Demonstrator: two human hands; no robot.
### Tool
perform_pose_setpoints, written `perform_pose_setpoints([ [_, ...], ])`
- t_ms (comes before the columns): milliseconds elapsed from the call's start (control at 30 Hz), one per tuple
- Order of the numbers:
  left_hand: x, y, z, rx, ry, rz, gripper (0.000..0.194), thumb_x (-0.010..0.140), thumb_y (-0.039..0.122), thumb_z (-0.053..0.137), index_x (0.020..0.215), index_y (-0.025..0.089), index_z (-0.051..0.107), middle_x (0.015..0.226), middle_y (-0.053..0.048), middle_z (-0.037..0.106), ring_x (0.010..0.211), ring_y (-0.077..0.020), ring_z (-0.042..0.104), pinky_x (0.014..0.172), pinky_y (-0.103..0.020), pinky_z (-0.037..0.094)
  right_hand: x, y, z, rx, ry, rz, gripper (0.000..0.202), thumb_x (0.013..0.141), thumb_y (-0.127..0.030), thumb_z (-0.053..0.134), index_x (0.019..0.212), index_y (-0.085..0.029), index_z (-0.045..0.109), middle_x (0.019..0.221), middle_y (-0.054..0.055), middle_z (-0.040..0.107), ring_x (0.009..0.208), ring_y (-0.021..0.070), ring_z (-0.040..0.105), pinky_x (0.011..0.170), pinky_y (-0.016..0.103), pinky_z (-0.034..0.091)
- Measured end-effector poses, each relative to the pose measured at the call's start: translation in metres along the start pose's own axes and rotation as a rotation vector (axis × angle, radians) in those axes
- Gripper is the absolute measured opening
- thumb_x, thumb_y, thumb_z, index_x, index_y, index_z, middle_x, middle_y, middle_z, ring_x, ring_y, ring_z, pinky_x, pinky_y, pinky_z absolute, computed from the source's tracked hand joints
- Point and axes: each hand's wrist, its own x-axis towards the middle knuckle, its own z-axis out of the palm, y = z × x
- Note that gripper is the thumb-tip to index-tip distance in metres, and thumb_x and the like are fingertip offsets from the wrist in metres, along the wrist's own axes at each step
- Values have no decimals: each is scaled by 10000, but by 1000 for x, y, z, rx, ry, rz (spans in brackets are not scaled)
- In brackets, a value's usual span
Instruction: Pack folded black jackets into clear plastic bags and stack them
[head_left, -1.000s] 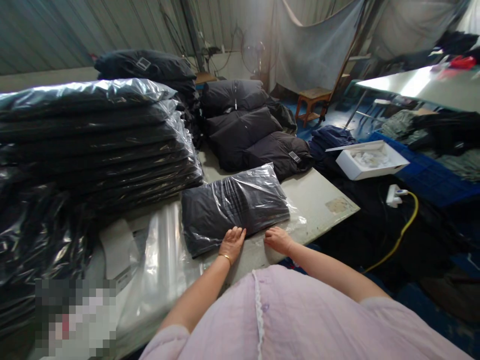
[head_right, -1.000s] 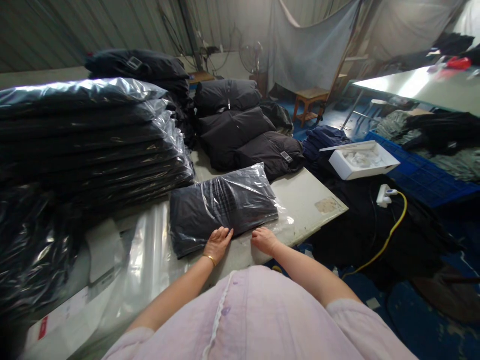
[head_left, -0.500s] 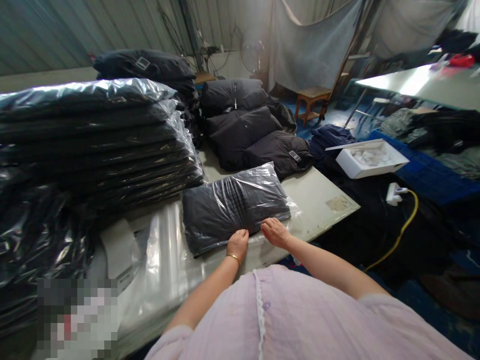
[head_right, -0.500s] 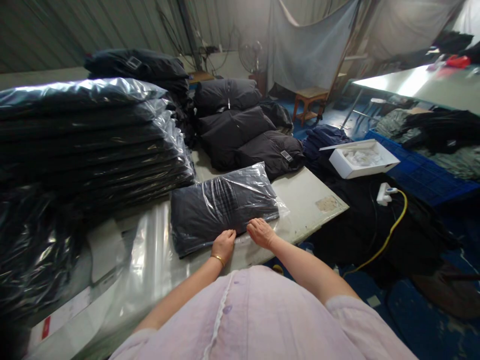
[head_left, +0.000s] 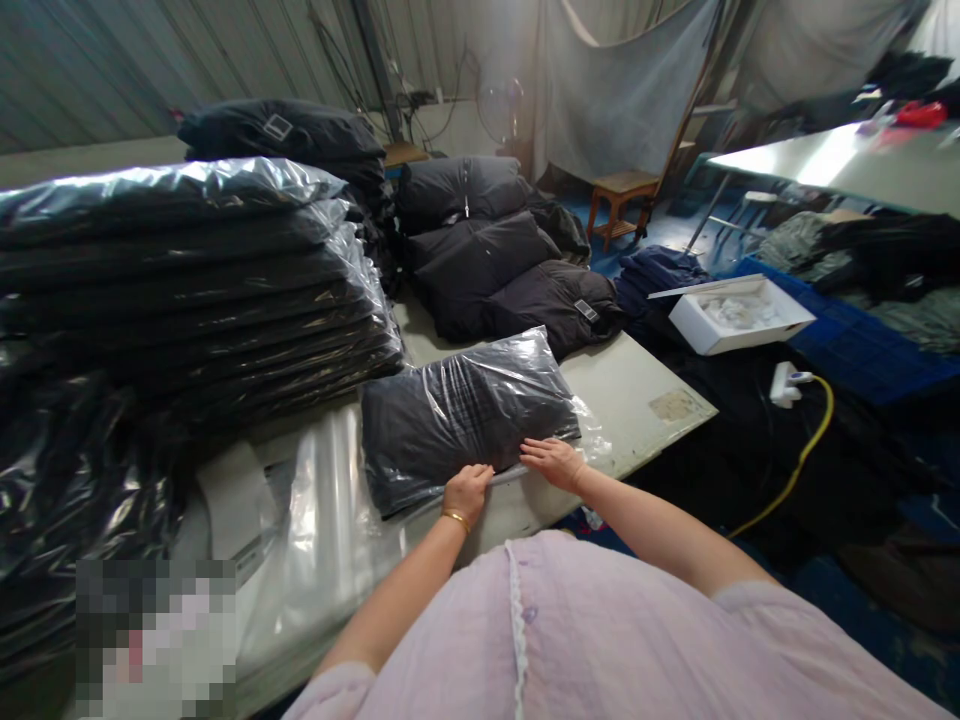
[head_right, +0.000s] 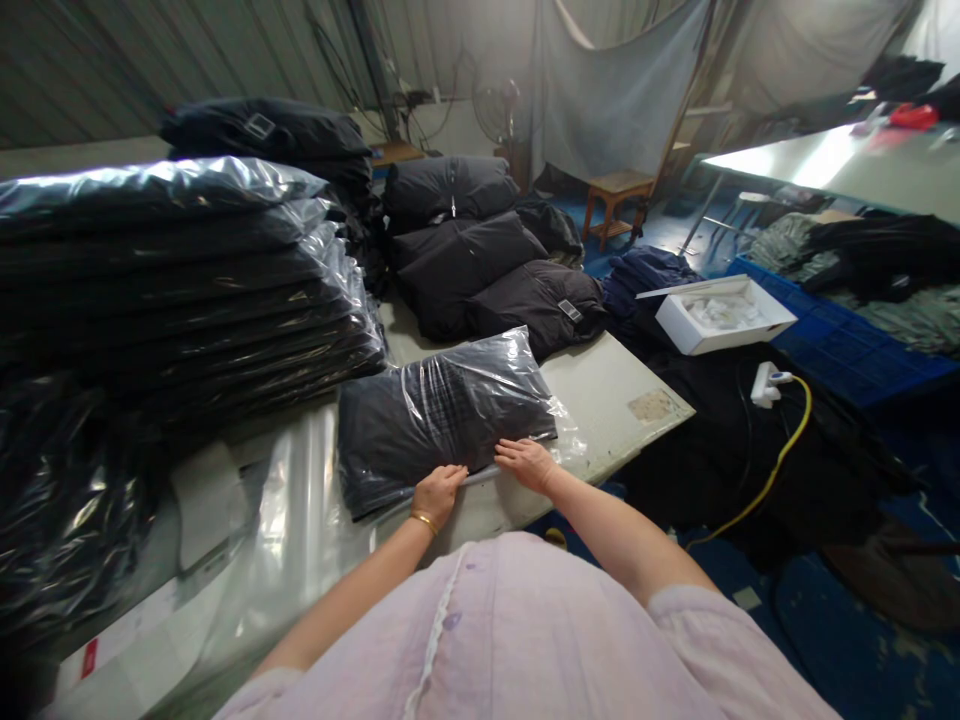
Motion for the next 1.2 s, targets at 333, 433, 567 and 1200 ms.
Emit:
perform_pose_setpoints([
  [333, 0, -5, -20, -111, -78, -110, 300, 945, 357, 449, 1067, 342, 722, 1098, 33, 690, 957, -137, 622, 744, -247, 433, -45, 34, -16, 61, 19, 103, 345, 909, -156, 497, 1192, -242, 674, 1203, 64, 685, 1114, 184, 606, 956, 332, 422],
  [433, 6, -7, -25, -178, -96, -167, 283, 919, 390, 486, 1036, 342, 739, 1077, 45, 695, 918, -121, 629, 730, -228, 426, -74, 64, -29, 44, 26, 225, 339, 873, -154, 532, 1149, -260, 698, 1150, 62, 703, 1086, 200, 592, 969, 363, 405],
  [567, 11, -10, -27, -239, -96, -200, 257, 889, 372, 523, 976, 328, 761, 1057, 40, 705, 919, -122, 634, 735, -216, 431, -95, 97, -30, 225, 3, 436, 252, 874, -249, 543, 993, -233, 764, 1024, 68, 739, 1055, 219, 594, 950, 361, 420],
  [1200, 46, -7, -24, -480, -269, -492, 223, 810, 357, 580, 852, 224, 753, 823, 9, 757, 687, -100, 672, 591, -168, 438, -78, 81, -11, -121, 128, 869, 446, 967, -394, 374, 762, -192, 716, 800, 111, 691, 980, 250, 521, 1009, 451, 188],
])
